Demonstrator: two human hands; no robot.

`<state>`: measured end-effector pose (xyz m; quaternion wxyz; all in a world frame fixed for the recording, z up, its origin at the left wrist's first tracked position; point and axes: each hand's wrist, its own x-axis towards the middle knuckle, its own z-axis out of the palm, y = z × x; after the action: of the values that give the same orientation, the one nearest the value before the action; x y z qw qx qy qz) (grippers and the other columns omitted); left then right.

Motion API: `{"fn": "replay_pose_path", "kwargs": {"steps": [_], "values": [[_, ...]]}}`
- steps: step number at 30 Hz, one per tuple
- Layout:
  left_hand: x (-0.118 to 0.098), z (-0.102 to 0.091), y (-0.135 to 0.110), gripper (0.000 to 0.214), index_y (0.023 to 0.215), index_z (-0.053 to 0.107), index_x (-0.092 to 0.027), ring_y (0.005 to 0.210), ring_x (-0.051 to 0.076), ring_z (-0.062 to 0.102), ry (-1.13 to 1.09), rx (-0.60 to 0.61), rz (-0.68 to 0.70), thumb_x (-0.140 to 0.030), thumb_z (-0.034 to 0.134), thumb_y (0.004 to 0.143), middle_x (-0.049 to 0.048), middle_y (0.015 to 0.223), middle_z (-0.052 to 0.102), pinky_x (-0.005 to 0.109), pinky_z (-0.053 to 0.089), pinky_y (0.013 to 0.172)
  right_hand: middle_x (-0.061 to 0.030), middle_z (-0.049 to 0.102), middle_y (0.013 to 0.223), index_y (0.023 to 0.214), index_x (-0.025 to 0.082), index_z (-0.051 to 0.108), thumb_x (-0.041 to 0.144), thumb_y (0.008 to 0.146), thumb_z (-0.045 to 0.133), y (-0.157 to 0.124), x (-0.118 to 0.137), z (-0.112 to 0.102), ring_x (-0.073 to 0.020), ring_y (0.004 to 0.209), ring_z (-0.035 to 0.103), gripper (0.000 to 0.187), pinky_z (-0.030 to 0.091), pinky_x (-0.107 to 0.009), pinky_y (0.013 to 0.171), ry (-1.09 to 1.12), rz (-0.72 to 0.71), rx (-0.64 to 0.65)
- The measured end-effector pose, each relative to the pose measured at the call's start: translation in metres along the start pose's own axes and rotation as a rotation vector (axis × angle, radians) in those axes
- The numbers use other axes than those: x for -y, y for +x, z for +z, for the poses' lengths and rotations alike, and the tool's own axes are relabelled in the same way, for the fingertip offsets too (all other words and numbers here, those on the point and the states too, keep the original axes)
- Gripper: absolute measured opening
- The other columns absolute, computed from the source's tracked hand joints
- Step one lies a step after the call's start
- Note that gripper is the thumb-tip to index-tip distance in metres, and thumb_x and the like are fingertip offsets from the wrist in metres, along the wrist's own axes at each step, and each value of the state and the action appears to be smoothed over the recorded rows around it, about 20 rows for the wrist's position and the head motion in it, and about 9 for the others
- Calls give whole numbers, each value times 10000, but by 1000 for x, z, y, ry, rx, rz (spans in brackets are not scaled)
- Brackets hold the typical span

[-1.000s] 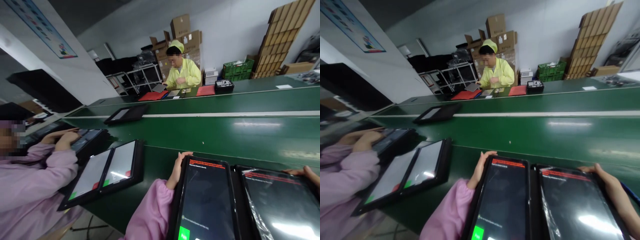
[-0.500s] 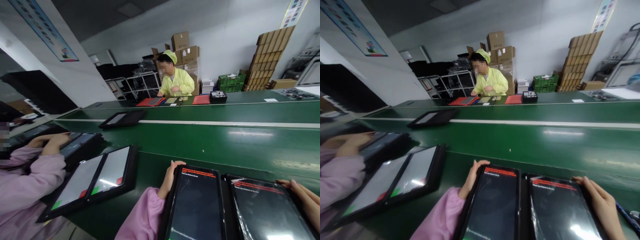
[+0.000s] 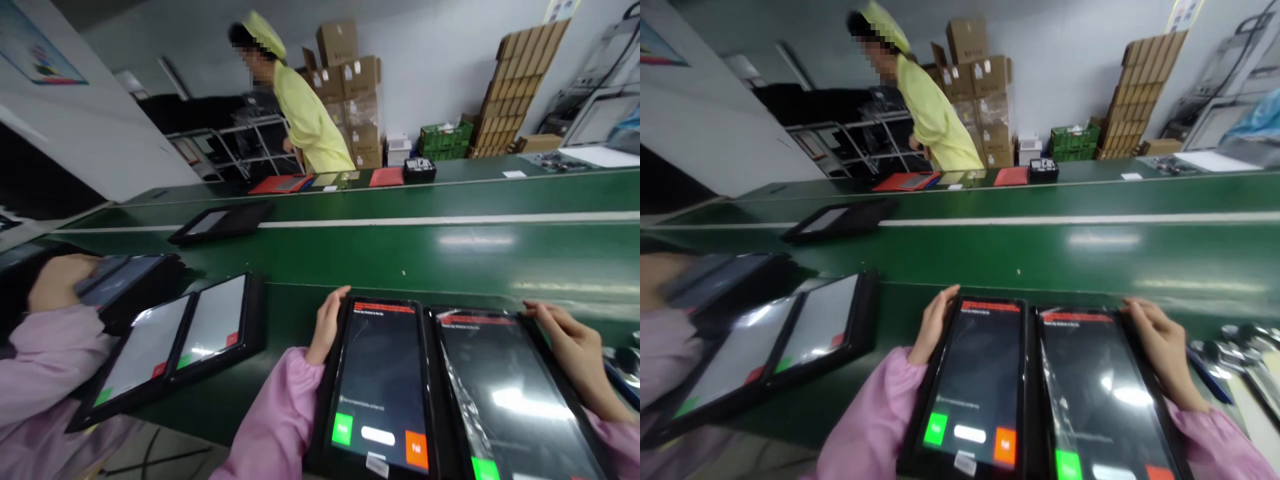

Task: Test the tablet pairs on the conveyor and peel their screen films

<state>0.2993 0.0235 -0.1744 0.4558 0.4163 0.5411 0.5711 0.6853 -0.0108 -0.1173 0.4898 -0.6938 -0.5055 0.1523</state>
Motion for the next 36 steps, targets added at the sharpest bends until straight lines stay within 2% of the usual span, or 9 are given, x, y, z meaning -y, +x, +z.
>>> {"fn": "replay_pose_path", "kwargs": {"steps": [2,4,8,12,17,25,28,32,36], "values": [[-4,-12,-27,659,1188,753,-254,1375,324,567,-3,-27,-57,-755,724,761,92,1390,695,458,384,1215,-153,776,919,584,260,685,799,673,630,-17,7,-15,-372,925,741,548,589,-475,823,-26,-10,-31],[-7,-30,-62,687,1270,717,-272,1425,336,531,24,-12,-134,-690,798,731,90,1465,650,461,411,1206,-136,775,924,645,267,716,762,758,646,-39,13,-34,-339,896,747,513,603,-452,827,-53,-85,33],[-8,-62,-127,735,1328,694,-287,1465,371,494,140,48,-255,-604,872,689,84,1520,610,451,484,1166,-118,765,934,840,305,809,605,941,633,-91,22,-67,-299,843,749,363,641,-409,796,-113,-284,355],[-5,-70,-155,771,1361,671,-284,1458,391,501,159,51,-259,-596,866,684,87,1525,605,437,546,1108,-100,765,1037,989,346,824,422,1026,561,-128,24,-73,-301,970,742,277,644,-425,884,-154,-506,591],[-3,-68,-154,819,1409,624,-293,1460,387,502,210,73,-218,-527,894,672,88,1545,586,431,563,1091,-67,757,1210,1222,363,772,328,994,576,-140,21,-68,-279,1046,744,303,619,-419,994,-146,-822,770],[6,-79,-153,789,1391,649,-310,1498,392,452,190,65,-225,-513,899,671,67,1560,574,456,503,1172,-45,788,1126,1158,337,792,308,992,628,-135,50,-64,-247,1005,762,235,639,-326,899,-248,-845,723],[10,-86,-147,739,1351,682,-306,1475,394,483,142,22,-209,-565,877,688,83,1530,602,479,487,1184,-53,769,1213,1184,332,787,403,1004,640,-141,52,-62,-272,1036,743,244,643,-367,859,-362,-918,702],[-3,-82,-117,596,1177,765,-270,1369,388,587,126,8,-72,-602,864,693,120,1368,705,502,508,1155,-67,736,1293,1127,341,807,428,1022,623,-126,50,-59,-294,1112,697,230,594,-445,956,-394,-909,722],[-30,-53,-62,470,1089,796,-280,1319,342,618,366,122,204,-626,793,771,107,1319,717,476,497,1152,-104,740,1225,1135,315,803,386,1091,460,-76,47,-30,-282,1063,688,353,580,-485,937,-373,-819,575]]}}
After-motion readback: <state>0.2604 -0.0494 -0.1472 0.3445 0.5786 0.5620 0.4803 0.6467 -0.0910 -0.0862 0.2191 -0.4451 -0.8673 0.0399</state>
